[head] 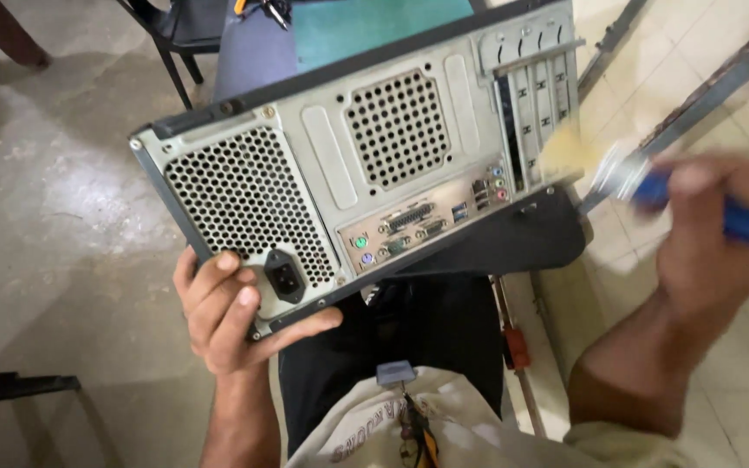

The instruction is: The person uses a brush to clean dust from the exterior of a computer case. They rotate the case to access different sides, including the back panel with ports and the top and side vents, brushing away debris.

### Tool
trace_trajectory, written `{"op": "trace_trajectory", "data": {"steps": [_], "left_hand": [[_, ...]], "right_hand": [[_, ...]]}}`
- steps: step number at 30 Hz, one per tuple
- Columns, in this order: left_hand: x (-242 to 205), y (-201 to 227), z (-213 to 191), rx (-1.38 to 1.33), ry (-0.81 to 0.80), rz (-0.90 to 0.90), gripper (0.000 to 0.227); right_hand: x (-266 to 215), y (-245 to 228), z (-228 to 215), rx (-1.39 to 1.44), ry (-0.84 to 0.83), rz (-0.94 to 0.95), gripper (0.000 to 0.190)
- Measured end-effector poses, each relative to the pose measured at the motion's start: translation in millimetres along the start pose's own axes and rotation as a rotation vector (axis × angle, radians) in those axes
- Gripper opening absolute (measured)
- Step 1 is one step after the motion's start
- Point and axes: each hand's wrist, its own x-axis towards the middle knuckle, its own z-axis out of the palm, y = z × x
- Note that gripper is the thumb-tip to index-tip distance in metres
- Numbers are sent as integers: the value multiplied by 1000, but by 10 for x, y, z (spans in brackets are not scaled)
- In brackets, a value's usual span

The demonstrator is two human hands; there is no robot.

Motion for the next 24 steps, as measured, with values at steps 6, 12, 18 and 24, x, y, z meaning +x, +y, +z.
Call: {"op": "trace_trajectory", "data": {"steps": [6,12,18,24], "left_hand": [[-1,-135,40,-10,84,67,108],[-93,-195,-2,-37,81,49,105],[-153,-207,67,-22,121,42,98],[72,-88,392,-68,334,-37,99]], "right_hand": [[315,24,51,-6,-150,101,41],[481,18,364,121,7,-56,29],[538,244,308,277,297,173,43],[665,298,935,216,287,826,74]]}}
